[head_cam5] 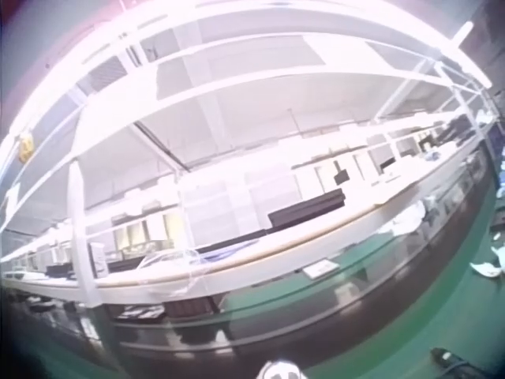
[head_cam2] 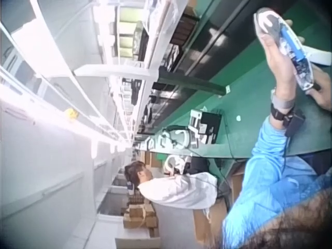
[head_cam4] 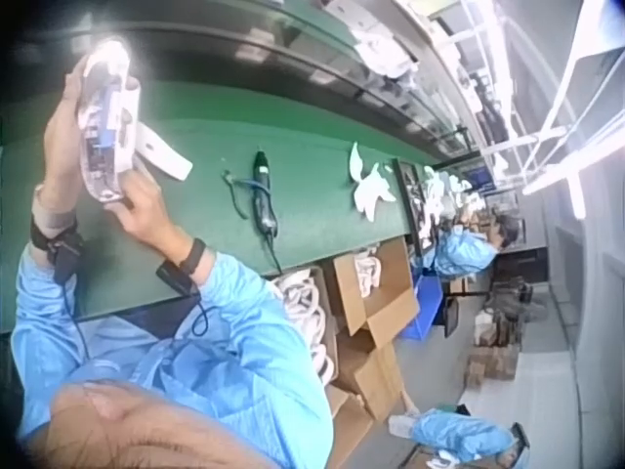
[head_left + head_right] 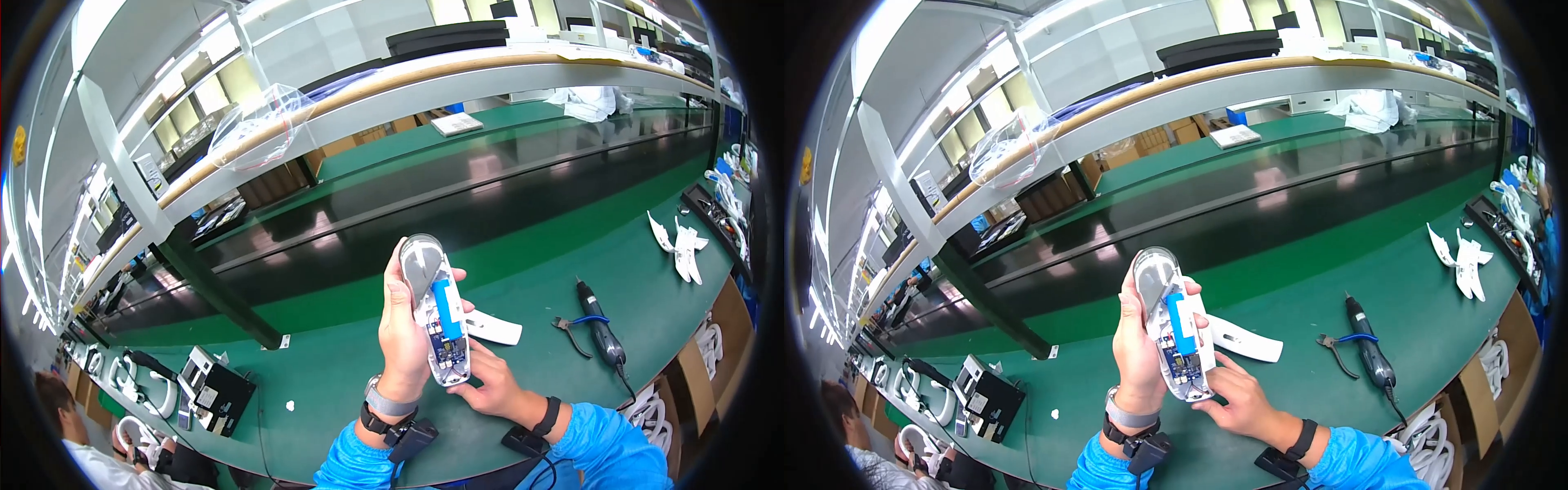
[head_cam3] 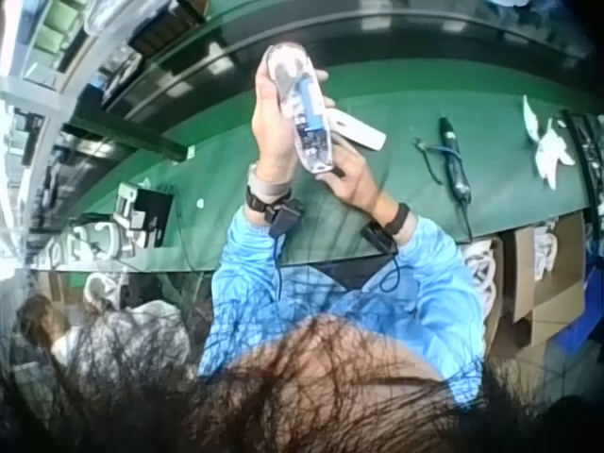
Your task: Assembling the internal battery and circuit board components into a white plastic neck-worn device housing.
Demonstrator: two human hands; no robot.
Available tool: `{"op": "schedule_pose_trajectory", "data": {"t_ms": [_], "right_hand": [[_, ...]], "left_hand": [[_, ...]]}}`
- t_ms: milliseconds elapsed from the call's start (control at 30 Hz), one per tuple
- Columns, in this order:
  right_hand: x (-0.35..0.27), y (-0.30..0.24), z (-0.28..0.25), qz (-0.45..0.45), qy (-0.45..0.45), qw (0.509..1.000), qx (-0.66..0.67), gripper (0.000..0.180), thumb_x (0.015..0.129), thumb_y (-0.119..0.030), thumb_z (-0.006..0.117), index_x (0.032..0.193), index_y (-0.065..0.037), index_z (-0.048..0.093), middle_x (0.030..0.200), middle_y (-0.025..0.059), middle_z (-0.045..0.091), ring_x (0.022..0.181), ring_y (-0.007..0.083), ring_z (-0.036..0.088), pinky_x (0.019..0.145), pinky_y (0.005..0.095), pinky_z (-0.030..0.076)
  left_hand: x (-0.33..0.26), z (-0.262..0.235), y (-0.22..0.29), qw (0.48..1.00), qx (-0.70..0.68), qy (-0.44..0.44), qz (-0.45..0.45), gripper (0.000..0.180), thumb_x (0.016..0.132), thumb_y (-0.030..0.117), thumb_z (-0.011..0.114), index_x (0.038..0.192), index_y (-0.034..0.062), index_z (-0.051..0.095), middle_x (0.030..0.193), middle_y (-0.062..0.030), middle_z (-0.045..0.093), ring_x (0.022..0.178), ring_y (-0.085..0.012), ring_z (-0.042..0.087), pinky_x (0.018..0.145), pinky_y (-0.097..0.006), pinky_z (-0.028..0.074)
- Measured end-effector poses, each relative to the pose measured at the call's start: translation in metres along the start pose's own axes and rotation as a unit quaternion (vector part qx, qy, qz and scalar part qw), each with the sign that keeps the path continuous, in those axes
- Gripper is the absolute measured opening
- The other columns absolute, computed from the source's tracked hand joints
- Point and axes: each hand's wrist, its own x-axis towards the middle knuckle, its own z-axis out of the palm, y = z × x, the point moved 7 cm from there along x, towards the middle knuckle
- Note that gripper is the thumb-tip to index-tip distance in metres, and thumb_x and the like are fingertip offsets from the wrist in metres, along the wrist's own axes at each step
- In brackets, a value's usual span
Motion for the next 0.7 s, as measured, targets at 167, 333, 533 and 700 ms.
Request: {"op": "schedule_pose_trajectory", "data": {"t_ms": [167, 333, 533, 700], "right_hand": [[0.002, 0.001, -0.001, 0.013, 0.008, 1.000, 0.022, 0.028, 0.073, -0.016, 0.080, 0.091, 0.000, 0.065, 0.082, 0.0123, 0.066, 0.079, 0.0316, 0.066, 0.104, 0.0526, 0.045], [0.000, -0.002, -0.003, -0.027, 0.010, 1.000, -0.001, 0.031, 0.076, -0.023, 0.079, 0.088, 0.001, 0.062, 0.079, 0.0138, 0.066, 0.074, 0.0320, 0.066, 0.103, 0.0528, 0.046], [0.001, -0.005, 0.000, -0.032, 0.000, 0.999, 0.027, 0.034, 0.077, -0.026, 0.079, 0.086, 0.001, 0.061, 0.075, 0.0149, 0.064, 0.070, 0.0321, 0.066, 0.102, 0.0523, 0.047], [-0.002, -0.004, 0.001, -0.010, -0.010, 0.997, 0.071, 0.035, 0.077, -0.025, 0.080, 0.086, 0.002, 0.061, 0.078, 0.0152, 0.066, 0.070, 0.0337, 0.066, 0.100, 0.0495, 0.050]], "left_hand": [[0.000, 0.000, 0.002, 0.997, 0.070, 0.022, -0.009, 0.057, 0.106, 0.036, 0.034, 0.154, 0.0139, 0.015, 0.117, -0.0227, 0.061, 0.080, -0.0245, 0.068, 0.072, -0.037, 0.059], [0.003, -0.009, -0.006, 0.998, -0.039, 0.044, -0.025, 0.054, 0.107, 0.040, 0.022, 0.155, 0.0156, 0.018, 0.122, -0.0211, 0.061, 0.082, -0.0237, 0.067, 0.071, -0.034, 0.058], [0.005, -0.022, -0.019, 0.992, -0.085, 0.052, -0.075, 0.052, 0.107, 0.040, 0.020, 0.153, 0.0163, 0.026, 0.121, -0.0197, 0.062, 0.084, -0.0238, 0.068, 0.069, -0.033, 0.058], [0.004, -0.027, -0.027, 0.987, -0.111, 0.061, -0.103, 0.048, 0.106, 0.036, 0.022, 0.147, 0.0141, 0.035, 0.122, -0.0195, 0.062, 0.084, -0.0243, 0.069, 0.066, -0.034, 0.060]]}}
